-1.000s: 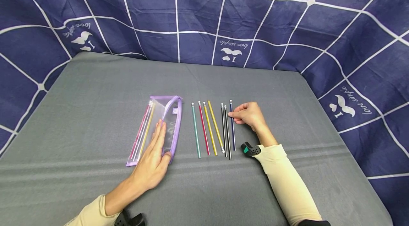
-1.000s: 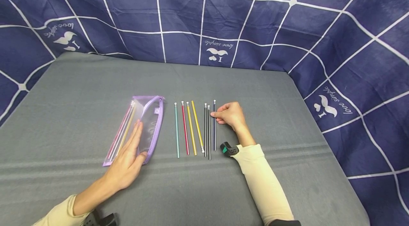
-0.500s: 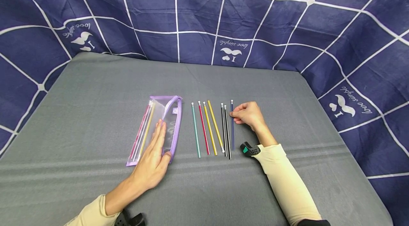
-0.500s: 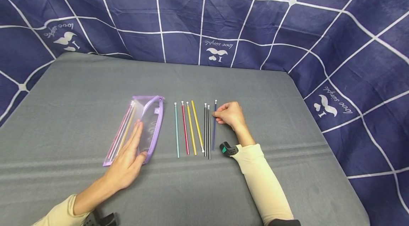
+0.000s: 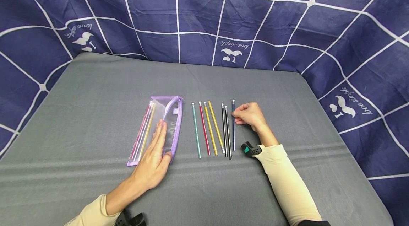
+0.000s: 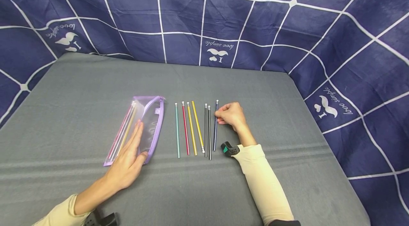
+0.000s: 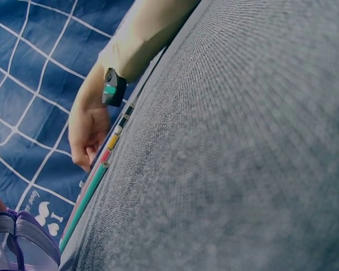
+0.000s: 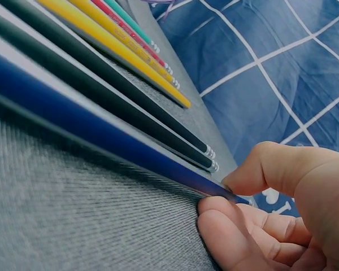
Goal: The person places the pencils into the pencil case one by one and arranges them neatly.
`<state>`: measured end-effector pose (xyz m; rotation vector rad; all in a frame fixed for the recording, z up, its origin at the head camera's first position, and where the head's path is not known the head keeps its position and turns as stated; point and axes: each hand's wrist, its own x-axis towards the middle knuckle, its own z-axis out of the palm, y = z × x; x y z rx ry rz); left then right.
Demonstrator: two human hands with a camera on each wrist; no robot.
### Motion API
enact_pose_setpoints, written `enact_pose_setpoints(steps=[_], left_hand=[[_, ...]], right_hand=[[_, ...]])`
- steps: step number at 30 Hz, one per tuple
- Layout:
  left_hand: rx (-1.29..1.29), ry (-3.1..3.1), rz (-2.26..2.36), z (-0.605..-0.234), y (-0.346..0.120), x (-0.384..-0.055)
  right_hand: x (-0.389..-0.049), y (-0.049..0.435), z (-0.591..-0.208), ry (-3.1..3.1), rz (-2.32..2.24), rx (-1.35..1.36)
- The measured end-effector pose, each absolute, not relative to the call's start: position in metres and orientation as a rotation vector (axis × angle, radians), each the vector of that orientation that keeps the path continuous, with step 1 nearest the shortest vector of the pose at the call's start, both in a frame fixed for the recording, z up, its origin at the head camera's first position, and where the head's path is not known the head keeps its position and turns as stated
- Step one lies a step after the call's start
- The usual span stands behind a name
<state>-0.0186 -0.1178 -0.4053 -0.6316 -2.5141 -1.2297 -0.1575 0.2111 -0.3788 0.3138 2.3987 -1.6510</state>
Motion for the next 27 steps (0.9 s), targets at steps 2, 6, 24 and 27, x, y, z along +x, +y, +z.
enact_pose_setpoints(steps=[2, 6, 24, 27], left_hand=[[-0.63, -2.515, -1.231, -0.405, -0.118, -0.019], [-0.626, -2.516, -1.236, -0.406, -0.118, -0.019], [-0.618, -2.532, -1.235, -0.405, -0.118, -0.019], [-0.618, -2.534, -1.238, -0.405, -0.117, -0.019]], right_hand=[[-0.158, 0.212, -0.379, 2.384, -1.661, 0.313], [-0.158, 0.213, -0.38, 2.359, -1.678, 0.303], [-0.161, 0.222, -0.38, 2.136, -1.858, 0.3], [-0.161, 0.221, -0.379, 2.12, -1.878, 0.298]])
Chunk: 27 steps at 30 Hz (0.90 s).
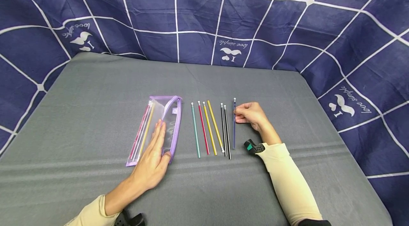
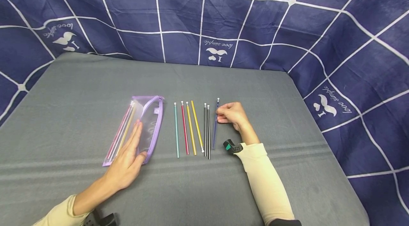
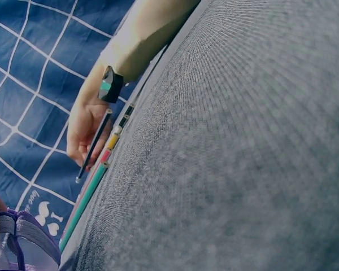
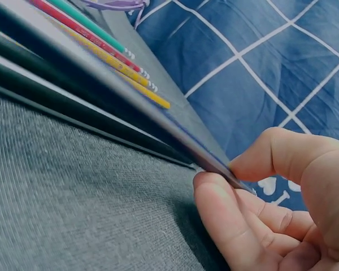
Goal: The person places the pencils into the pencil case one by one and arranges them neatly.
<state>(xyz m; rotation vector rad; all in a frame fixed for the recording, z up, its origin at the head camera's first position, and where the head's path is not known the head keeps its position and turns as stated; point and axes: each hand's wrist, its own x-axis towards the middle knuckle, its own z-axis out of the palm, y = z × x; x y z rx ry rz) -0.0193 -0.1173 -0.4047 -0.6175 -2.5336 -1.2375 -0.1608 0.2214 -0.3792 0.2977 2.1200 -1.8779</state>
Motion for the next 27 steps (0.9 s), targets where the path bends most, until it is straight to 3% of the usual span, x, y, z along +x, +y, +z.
enact_pose_setpoints(steps=[27], left_hand=[[-0.637, -2.5, -1.231, -0.405, -0.119, -0.019]], right_hand=[[-0.155, 0.187, -0.371, 1.986, -1.98, 0.231]])
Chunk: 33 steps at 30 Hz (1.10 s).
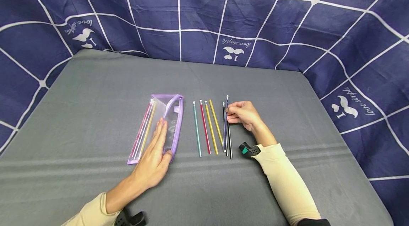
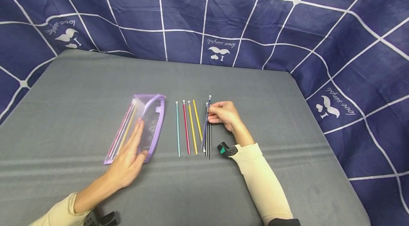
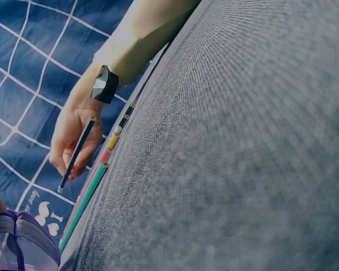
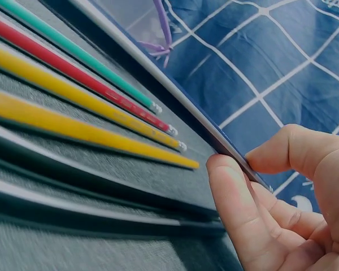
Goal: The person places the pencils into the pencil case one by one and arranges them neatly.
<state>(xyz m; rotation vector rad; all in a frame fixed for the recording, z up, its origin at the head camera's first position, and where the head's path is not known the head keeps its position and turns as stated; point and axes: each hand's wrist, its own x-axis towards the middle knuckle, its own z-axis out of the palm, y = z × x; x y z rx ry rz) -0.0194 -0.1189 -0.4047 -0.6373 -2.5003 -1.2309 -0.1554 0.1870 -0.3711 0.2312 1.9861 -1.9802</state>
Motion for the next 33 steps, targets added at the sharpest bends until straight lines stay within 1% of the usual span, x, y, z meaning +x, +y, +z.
enact_pose_setpoints(steps=[33], left_hand=[[-0.634, -2.505, -1.23, -0.405, -0.119, -0.019]], right_hand=[[-0.16, 0.14, -0.374, 1.929, -1.998, 0.16]])
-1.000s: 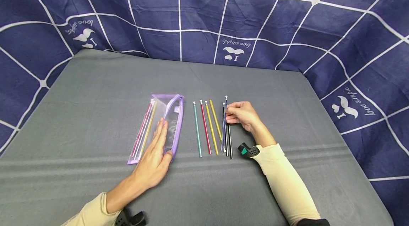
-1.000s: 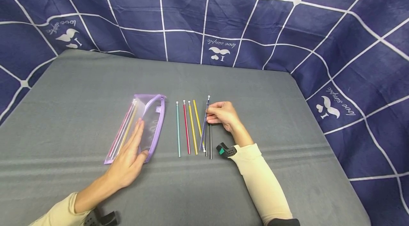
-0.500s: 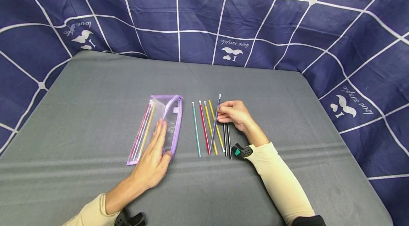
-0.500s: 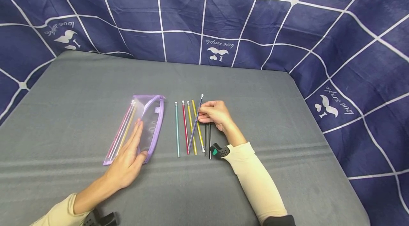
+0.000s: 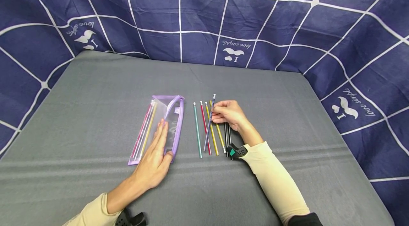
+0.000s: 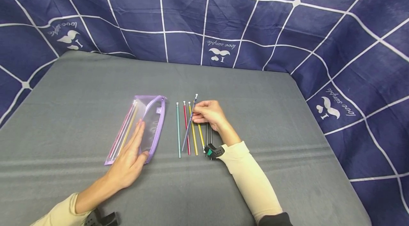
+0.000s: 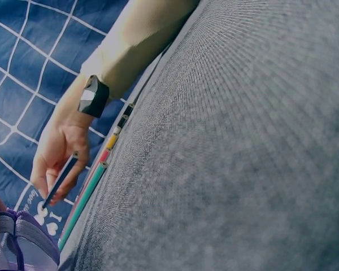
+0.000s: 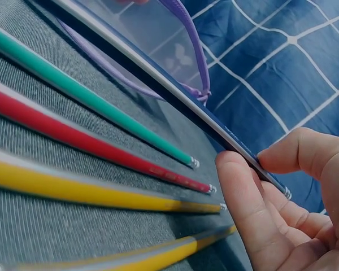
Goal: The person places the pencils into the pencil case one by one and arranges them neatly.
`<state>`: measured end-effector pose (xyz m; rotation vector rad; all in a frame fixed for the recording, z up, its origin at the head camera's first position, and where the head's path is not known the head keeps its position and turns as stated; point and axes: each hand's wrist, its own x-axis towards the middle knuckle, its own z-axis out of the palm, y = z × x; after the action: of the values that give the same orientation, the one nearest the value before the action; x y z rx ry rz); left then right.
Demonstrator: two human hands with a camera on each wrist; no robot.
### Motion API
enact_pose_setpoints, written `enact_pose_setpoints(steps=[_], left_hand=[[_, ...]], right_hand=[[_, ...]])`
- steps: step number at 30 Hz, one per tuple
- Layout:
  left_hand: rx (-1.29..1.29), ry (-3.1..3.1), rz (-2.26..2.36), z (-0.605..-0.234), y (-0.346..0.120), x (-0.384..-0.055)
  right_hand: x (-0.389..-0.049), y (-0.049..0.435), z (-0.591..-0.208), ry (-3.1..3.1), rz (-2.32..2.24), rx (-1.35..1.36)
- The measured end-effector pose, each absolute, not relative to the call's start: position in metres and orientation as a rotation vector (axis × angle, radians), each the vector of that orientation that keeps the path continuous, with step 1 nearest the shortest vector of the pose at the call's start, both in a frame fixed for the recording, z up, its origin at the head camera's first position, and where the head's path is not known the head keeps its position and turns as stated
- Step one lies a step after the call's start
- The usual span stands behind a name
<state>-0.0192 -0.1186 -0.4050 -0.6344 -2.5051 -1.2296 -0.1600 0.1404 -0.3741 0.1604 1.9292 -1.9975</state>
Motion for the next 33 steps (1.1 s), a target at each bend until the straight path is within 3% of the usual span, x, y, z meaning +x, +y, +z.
enact_pose_setpoints(steps=[33], left_hand=[[-0.641, -2.495, -1.226, -0.406, -0.118, -0.019]], right_hand=[[-0.159, 0.1, -0.372, 1.88, -2.006, 0.093]])
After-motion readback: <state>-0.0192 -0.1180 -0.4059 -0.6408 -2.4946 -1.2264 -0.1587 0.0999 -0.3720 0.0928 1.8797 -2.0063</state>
